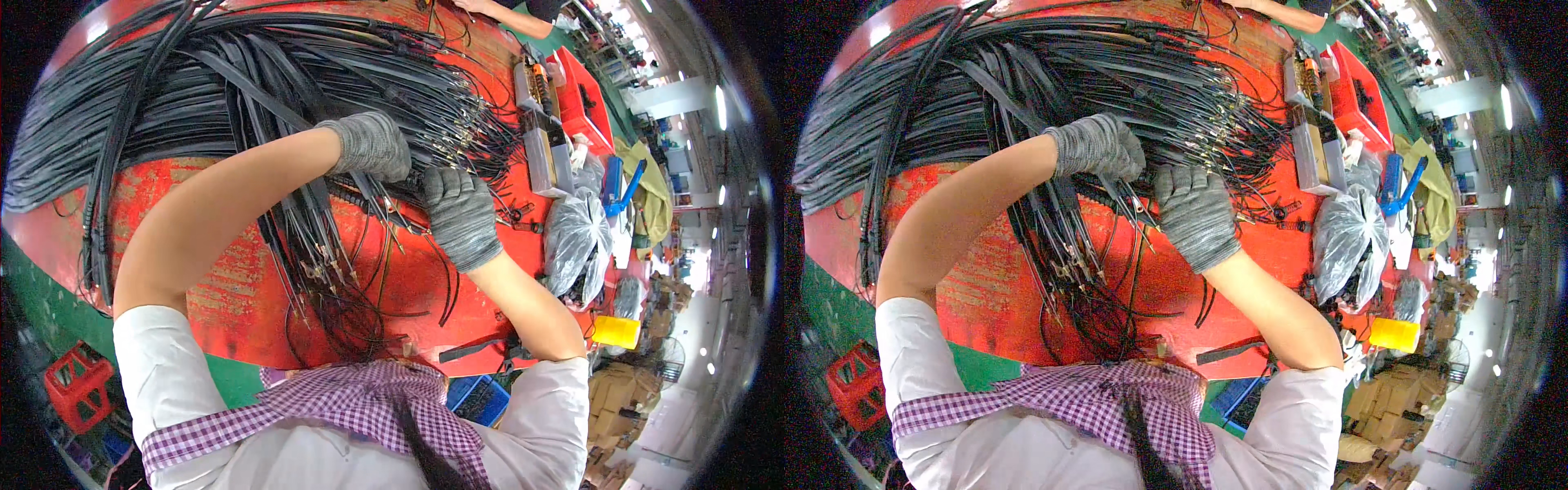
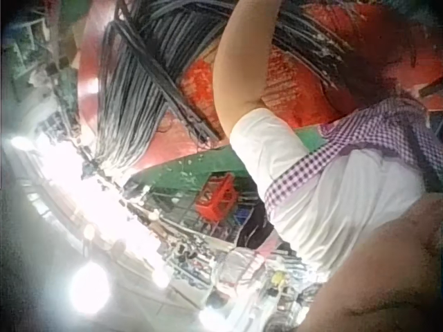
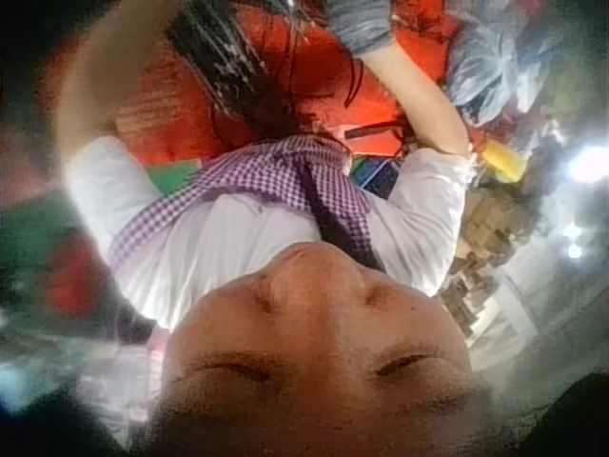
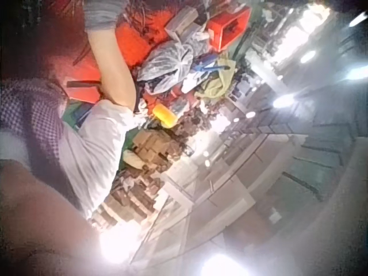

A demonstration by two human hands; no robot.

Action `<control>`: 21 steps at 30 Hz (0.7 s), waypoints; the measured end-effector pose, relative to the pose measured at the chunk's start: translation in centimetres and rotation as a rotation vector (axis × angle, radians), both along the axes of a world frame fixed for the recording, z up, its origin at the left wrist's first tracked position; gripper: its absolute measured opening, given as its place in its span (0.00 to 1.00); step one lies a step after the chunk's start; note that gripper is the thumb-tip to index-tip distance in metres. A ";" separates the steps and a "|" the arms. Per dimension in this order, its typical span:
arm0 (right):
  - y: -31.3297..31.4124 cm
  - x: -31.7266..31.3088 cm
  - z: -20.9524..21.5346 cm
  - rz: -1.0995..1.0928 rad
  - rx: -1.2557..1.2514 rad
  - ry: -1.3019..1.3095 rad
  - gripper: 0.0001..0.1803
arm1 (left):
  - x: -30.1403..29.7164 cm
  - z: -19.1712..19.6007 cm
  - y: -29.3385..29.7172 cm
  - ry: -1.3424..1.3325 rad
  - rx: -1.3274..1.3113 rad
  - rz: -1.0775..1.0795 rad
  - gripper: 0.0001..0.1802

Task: The person stands at a red workbench in a factory setting, handling a large bundle of black cables with exposed metal connectors. They repeatedly pick up individual cables, inspect the connector ends, and place them back into the pile. Other workers are visible in the background performing similar tasks.

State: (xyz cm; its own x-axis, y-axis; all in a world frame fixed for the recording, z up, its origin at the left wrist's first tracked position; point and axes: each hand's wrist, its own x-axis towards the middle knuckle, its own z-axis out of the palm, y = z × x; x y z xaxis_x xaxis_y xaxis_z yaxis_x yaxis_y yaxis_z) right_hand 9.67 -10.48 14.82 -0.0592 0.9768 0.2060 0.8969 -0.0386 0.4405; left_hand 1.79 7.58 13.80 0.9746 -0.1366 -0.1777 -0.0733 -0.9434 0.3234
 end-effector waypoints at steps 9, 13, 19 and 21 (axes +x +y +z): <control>2.7 -1.6 1.5 -0.102 -0.274 0.172 0.21 | -3.2 0.4 2.2 0.192 -0.678 0.241 0.10; 3.4 -1.9 0.9 -0.026 -0.210 0.082 0.22 | -4.0 -0.4 2.0 0.016 -0.471 0.275 0.09; 4.6 -1.3 1.2 -0.225 -0.518 0.609 0.22 | -5.3 -1.1 1.7 -0.051 -0.506 0.262 0.12; 4.7 -1.4 2.2 -0.197 -0.512 0.490 0.22 | -6.2 -0.5 2.5 -0.097 -0.371 0.180 0.14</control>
State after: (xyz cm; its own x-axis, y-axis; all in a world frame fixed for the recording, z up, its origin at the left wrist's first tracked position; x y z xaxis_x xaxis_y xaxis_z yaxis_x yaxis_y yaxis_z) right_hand 8.31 -5.74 17.07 0.1092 0.9408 -0.3208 0.9932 -0.1163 -0.0030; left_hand -4.41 10.10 13.31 0.9985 -0.0003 -0.0550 0.0352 -0.7651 0.6430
